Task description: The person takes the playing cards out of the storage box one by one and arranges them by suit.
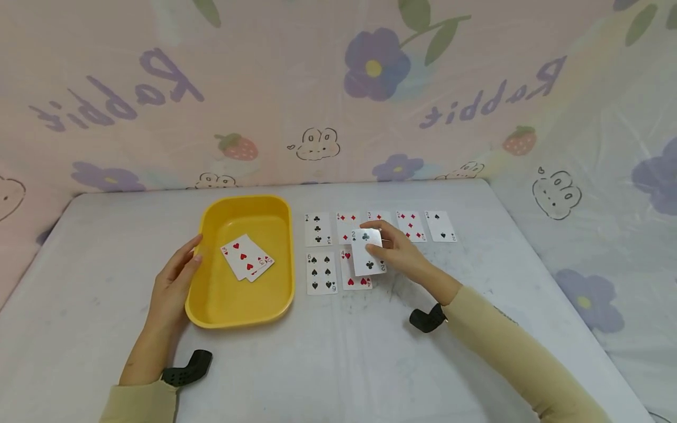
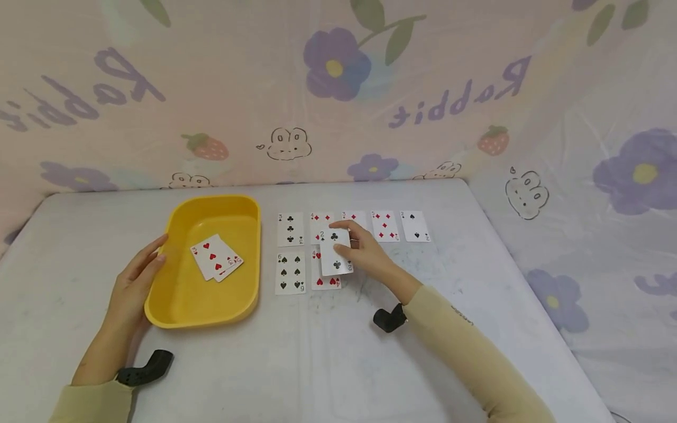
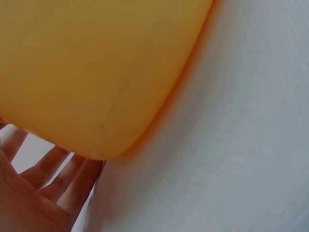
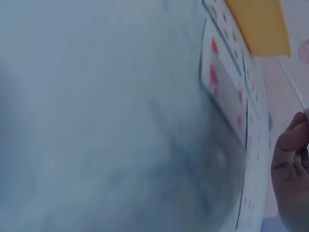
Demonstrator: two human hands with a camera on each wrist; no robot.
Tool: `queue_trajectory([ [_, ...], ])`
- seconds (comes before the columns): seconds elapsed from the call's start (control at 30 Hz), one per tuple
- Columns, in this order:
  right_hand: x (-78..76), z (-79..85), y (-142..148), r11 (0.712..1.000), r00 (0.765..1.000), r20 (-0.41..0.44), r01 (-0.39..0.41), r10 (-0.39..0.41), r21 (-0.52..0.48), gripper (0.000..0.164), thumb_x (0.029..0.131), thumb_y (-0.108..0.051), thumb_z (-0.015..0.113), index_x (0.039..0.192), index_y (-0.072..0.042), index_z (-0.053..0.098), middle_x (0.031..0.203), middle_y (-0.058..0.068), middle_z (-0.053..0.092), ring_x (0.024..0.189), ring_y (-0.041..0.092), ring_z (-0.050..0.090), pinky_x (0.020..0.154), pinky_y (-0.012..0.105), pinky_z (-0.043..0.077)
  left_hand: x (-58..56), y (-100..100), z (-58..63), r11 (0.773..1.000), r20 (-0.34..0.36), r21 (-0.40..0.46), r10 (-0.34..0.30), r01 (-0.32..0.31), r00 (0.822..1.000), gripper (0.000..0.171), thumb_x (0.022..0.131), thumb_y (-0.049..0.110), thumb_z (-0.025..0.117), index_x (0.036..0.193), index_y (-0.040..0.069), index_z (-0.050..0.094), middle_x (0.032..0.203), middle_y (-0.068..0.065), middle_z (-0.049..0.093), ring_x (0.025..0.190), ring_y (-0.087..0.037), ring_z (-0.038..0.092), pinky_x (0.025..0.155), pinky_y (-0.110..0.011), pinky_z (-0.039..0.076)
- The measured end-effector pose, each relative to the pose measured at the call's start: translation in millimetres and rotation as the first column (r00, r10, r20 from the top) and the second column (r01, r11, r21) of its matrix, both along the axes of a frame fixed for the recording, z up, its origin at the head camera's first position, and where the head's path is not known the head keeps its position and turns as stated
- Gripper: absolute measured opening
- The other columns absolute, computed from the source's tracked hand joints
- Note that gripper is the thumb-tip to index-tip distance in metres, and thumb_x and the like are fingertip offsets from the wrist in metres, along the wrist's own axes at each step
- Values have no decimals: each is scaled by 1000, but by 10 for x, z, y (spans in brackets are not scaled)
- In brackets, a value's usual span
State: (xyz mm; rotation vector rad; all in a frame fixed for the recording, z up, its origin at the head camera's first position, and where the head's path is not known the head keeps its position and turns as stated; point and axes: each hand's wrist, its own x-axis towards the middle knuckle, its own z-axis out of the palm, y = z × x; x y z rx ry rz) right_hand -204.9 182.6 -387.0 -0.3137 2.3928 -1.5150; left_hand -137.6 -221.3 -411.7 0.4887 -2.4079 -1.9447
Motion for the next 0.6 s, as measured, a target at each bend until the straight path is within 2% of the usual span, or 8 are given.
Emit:
queue_trajectory([
  [0.23, 63, -104, 333, 996, 999, -19, 42, -41, 84, 42, 92, -12, 62, 133, -15, 53, 131, 12, 51, 87, 15, 51, 73, 24, 44, 13, -4, 10, 1000, 6, 28, -5, 5, 1000, 48, 97, 48, 48, 144, 42, 40, 149, -7, 32, 116, -9, 39, 80, -2, 42],
  [0.33, 81, -130, 410, 994, 999, -25, 44, -42, 104, 42, 91, -11, 63, 132, -13, 53, 105, 10, 57, 74, 12, 47, 65, 22, 41, 19, -10, 6, 1000, 10, 8, -10, 10, 1000, 47, 97, 48, 46, 144, 43, 40, 152, -7, 30, 121, -11, 37, 80, -1, 41],
  [0.43, 91, -155, 455, 988, 998, -39, 57, -52, 141, 42, 90, -10, 64, 130, -10, 54, 74, 3, 46, 64, 10, 39, 58, 21, 35, 22, -7, 4, 1000, 7, -4, -14, 14, 1000, 47, 98, 48, 46, 144, 43, 39, 152, -8, 31, 123, -13, 36, 80, -1, 41],
  [0.5, 95, -176, 466, 984, 997, -60, 64, -55, 166, 41, 88, -9, 66, 128, -8, 56, 70, 1, 45, 63, 10, 39, 57, 21, 35, 21, -7, 2, 1000, 2, -13, -16, 16, 1000, 47, 98, 49, 46, 144, 43, 39, 152, -9, 31, 122, -14, 37, 80, -1, 41],
  [0.6, 110, -216, 465, 971, 993, -105, 85, -63, 224, 40, 86, -8, 68, 124, -8, 59, 73, 2, 51, 65, 12, 44, 58, 22, 37, 35, -7, -4, 1000, 3, -17, -15, 15, 1000, 47, 97, 49, 46, 144, 43, 39, 151, -9, 32, 121, -13, 38, 80, -1, 41],
])
